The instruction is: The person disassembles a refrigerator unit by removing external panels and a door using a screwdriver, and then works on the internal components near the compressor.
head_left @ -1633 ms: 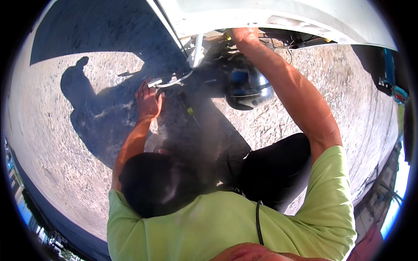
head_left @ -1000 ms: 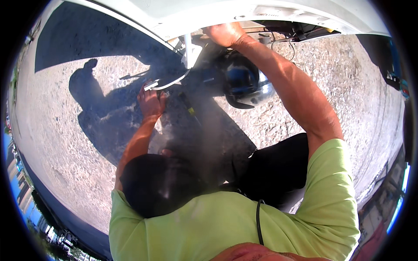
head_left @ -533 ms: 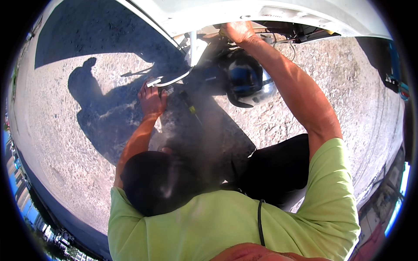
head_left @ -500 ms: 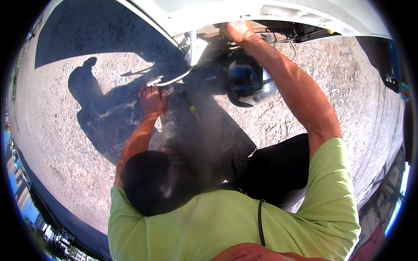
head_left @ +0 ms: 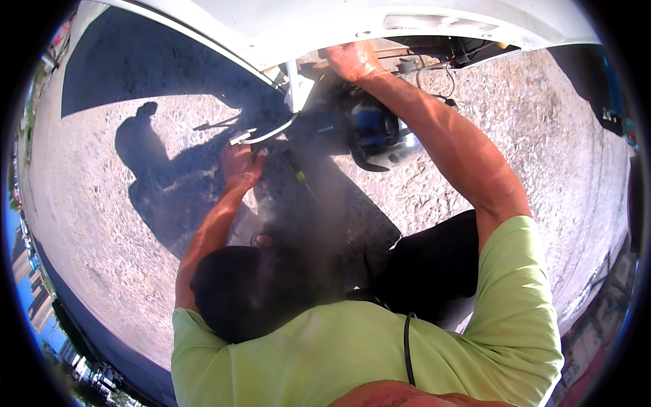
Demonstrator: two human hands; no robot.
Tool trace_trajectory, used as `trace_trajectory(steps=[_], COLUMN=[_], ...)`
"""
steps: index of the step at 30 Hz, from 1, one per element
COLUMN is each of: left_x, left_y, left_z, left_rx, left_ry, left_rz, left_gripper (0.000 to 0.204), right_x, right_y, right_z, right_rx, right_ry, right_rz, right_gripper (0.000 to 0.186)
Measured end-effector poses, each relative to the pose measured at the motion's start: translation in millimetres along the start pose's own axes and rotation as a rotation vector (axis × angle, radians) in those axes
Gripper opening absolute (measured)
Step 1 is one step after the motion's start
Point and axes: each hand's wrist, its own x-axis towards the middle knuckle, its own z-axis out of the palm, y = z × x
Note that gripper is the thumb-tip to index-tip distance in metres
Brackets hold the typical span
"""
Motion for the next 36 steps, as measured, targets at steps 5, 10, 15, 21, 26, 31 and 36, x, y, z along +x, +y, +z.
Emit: trace_trajectory(steps=[5,10,15,21,26,31,36], left_x=[-12.6,45.2,96.0,113.8,127.3,158.1,174.9], left_y=[120.3,214.5,224.4,244.8,259.1,284.5,265.5], left_z=[-140.2,-196.6,-156.6,-164.5,-165.5,-152.0,-143.0], left_rx=[-0.44,-0.183,0.155,0.423,0.691,0.968,0.854], left_ry=[-0.196,0.21,0.186,-0.12,-0.268,-0.453,-0.411], left_rz=[0.358,0.834,0.697,0.503,0.466,0.641,0.73], left_gripper=[0.032,0.054,0.065,0.035,0.019,0.021,0.021], right_x=[-0.9,-2.9,-27.1,-55.4,-119.6,-218.8,-269.6], right_y=[8.8,10.8,11.1,18.5,106.2,314.4,369.1], right_z=[-6.3,-23.4,-36.0,-120.9,-227.5,-279.4,-272.7], right_rx=[-0.001,-0.087,-0.187,-0.319,-0.132,-0.463,-0.741], right_ry=[-0.08,-0.23,-0.248,-0.183,0.14,0.368,0.476], right_rz=[-0.03,-0.255,-0.279,-0.439,-0.312,0.202,0.225], right_gripper=[0.041,0.031,0.033,0.034,0.021,0.028,0.045])
